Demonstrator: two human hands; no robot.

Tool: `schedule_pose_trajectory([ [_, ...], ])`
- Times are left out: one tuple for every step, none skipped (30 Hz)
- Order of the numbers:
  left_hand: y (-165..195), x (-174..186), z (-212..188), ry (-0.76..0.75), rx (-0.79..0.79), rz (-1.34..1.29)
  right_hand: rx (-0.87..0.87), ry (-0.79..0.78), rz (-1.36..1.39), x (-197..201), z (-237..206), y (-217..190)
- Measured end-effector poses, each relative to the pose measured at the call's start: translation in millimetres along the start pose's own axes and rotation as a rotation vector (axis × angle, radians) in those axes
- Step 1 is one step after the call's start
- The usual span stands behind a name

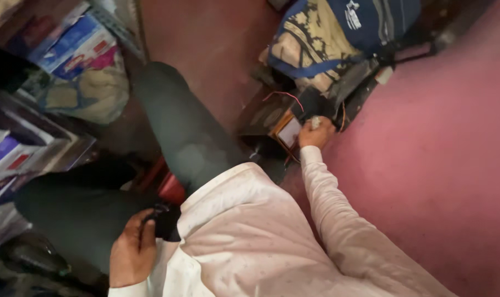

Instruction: The person uses a screwdriver to remove screws from the back panel of a television. They then remove the back cover and disconnect several internal cables and wires from the circuit boards.

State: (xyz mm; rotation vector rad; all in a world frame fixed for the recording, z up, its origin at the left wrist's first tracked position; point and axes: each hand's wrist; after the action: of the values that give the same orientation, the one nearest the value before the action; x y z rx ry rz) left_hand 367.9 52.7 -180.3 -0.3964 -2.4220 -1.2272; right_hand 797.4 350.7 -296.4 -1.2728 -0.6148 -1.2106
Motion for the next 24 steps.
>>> schedule_pose_trajectory([
  [3.0, 4.8, 3.9, -0.017, 0.003, -0.013, 0.020, 0.080, -0.037, 4.1, 4.9, 10.0],
  [-4.8, 11.9, 5.0, -0.026, 0.010, -0.029, 0.046, 0.158, -0.070, 1.7, -2.0, 15.0],
  [-4.0, 12.8, 7.2, -0.064, 0.060, -0.034, -0.058, 0.104, -0.013, 4.1, 4.4, 20.1],
  [-3.7, 12.7, 7.0, -0.105, 0.115, -0.042, -0.160, 0.045, 0.040, 8.2, 13.1, 26.7],
  [-6.3, 11.5, 5.9, -0.149, 0.175, -0.049, -0.264, -0.018, 0.089, 10.3, 14.1, 33.2],
  [-7.2, 9.2, 4.5, -0.157, 0.176, -0.083, -0.278, -0.003, 0.042, 12.3, 11.8, 41.1],
  [-8.1, 6.1, 4.7, -0.160, 0.176, -0.117, -0.281, 0.014, 0.008, 12.5, 10.5, 46.2],
  [-8.9, 4.3, 5.5, -0.156, 0.174, -0.151, -0.228, 0.019, -0.026, 13.5, 4.6, 48.8],
  [-11.2, 3.9, 7.7, -0.145, 0.163, -0.146, -0.082, -0.021, -0.040, 13.0, -5.4, 49.2],
  [-12.1, 1.7, 8.0, -0.132, 0.153, -0.144, 0.072, -0.080, -0.043, 14.6, -17.9, 48.9],
  [-13.7, 0.4, 8.2, -0.119, 0.145, -0.141, 0.200, -0.172, -0.044, 14.8, -29.6, 47.2],
  [-15.4, -2.6, 11.1, -0.093, 0.045, -0.093, 0.263, -0.293, -0.061, 15.6, -38.8, 45.5],
  [-17.5, -4.2, 13.9, -0.056, -0.049, -0.045, 0.258, -0.435, -0.108, 16.6, -48.6, 41.4],
  [-22.6, -0.6, 12.9, 0.000, -0.135, 0.008, 0.218, -0.558, -0.191, 14.8, -53.0, 36.8],
  [-27.0, 1.7, 13.3, -0.092, 0.026, 0.037, 0.198, -0.680, -0.268, 11.8, -50.1, 30.8],
  [-29.4, -0.1, 13.9, -0.175, 0.198, 0.047, 0.186, -0.808, -0.370, 6.6, -46.2, 23.9],
  [-32.2, -0.6, 10.4, -0.185, 0.054, -0.041, 0.144, -0.851, -0.447, 1.8, -44.6, 16.1],
  [-34.4, 0.4, 9.2, -0.179, -0.092, -0.117, 0.097, -0.895, -0.532, -1.4, -42.8, 7.8],
  [-36.9, 3.0, 4.3, -0.253, -0.332, -0.501, 0.058, -0.930, -0.607, -6.6, -42.8, -3.6],
  [-36.3, 3.3, -1.7, -0.398, -0.290, -0.914, 0.061, -0.978, -0.626, -11.4, -43.5, -18.0],
  [-34.8, 3.4, -8.0, -0.492, -0.236, -1.123, 0.081, -1.050, -0.618, -20.6, -50.7, -37.5],
  [-31.7, 1.2, -10.5, -0.464, -0.175, -1.188, 0.120, -1.136, -0.607, -29.8, -60.9, -58.8],
  [-27.3, -3.1, -10.6, -0.449, -0.119, -1.259, 0.172, -1.251, -0.581, -37.9, -75.5, -80.9],
  [-22.2, -8.8, -5.7, -0.384, -0.125, -1.322, 0.257, -1.408, -0.514, -50.2, -95.8, -107.7],
])
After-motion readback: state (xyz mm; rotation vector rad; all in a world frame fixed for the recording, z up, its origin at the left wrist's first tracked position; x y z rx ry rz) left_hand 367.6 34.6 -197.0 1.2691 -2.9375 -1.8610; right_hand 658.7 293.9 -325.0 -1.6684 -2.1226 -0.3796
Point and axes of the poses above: each hand's wrist, its own z-axis towards the middle knuckle, its own x-axis out of the back of the hand, y = z × x, and after that the axes turned 13 degrees about -y, right-handed
